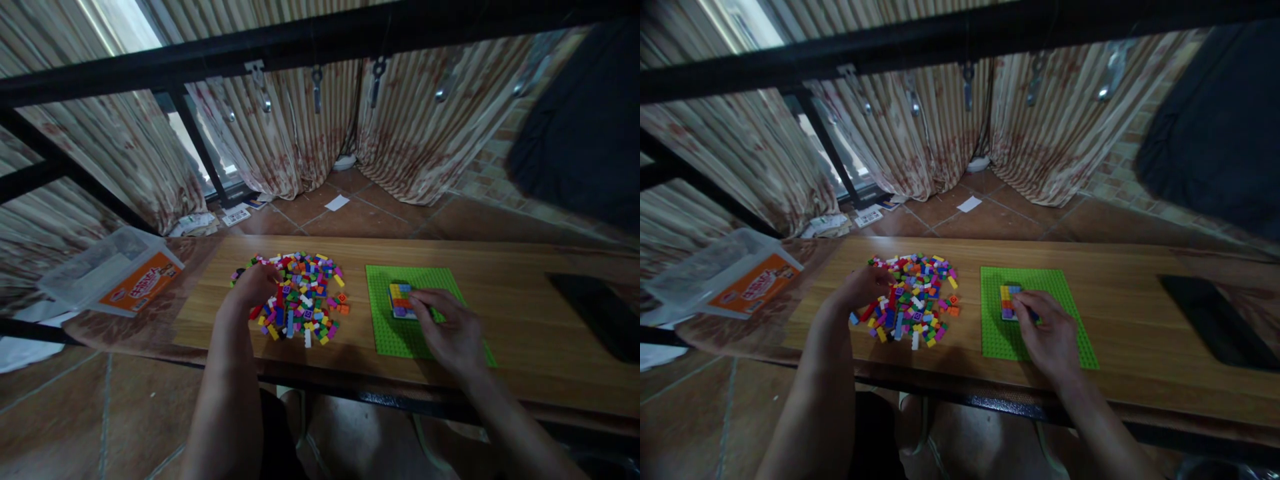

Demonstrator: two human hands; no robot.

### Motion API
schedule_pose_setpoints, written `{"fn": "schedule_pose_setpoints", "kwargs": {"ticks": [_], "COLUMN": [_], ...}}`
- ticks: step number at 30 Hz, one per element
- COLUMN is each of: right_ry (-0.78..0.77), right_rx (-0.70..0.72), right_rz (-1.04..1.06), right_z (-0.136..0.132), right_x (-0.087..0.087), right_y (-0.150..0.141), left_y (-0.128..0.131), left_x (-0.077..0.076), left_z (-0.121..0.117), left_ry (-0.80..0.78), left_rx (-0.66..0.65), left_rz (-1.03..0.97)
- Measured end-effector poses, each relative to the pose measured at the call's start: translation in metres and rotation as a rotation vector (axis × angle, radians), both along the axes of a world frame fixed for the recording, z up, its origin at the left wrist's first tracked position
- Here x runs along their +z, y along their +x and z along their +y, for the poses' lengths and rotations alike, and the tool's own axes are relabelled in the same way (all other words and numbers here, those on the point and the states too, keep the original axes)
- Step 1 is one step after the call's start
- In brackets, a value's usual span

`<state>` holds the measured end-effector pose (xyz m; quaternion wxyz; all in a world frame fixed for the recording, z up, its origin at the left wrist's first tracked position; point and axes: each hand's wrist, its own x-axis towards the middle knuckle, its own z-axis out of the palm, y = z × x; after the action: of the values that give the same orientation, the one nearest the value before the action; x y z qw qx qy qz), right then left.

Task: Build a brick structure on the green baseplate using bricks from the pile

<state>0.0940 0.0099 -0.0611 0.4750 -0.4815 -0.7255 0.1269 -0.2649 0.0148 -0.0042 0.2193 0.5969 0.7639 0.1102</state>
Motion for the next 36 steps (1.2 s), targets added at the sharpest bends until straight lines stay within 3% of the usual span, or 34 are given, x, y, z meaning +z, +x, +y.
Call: {"fn": "schedule_pose_setpoints", "kwargs": {"ticks": [5,10,14,21,31,36], "right_ry": [0.0,-0.003,-0.016,-0.008,-0.005,0.021], "right_rx": [0.015,0.019,0.005,0.004,0.016,-0.001], "right_rz": [-0.017,-0.035,-0.038,-0.041,-0.023,-0.002], "right_z": [-0.002,-0.002,-0.002,-0.003,-0.002,0.002], "right_x": [0.001,0.0,0.0,0.001,0.001,0.002], "right_y": [-0.002,-0.003,-0.003,-0.003,-0.002,0.002], "left_y": [0.005,0.015,0.008,-0.008,0.009,0.02], "left_x": [-0.002,-0.004,-0.004,-0.009,-0.01,-0.002], "left_z": [0.001,0.002,0.003,0.007,0.011,0.01], "left_ry": [-0.02,-0.05,-0.015,0.093,0.072,0.178], "left_rx": [0.052,0.01,-0.015,0.175,0.124,0.05], "left_rz": [0.068,0.045,0.016,0.13,0.214,0.133]}}
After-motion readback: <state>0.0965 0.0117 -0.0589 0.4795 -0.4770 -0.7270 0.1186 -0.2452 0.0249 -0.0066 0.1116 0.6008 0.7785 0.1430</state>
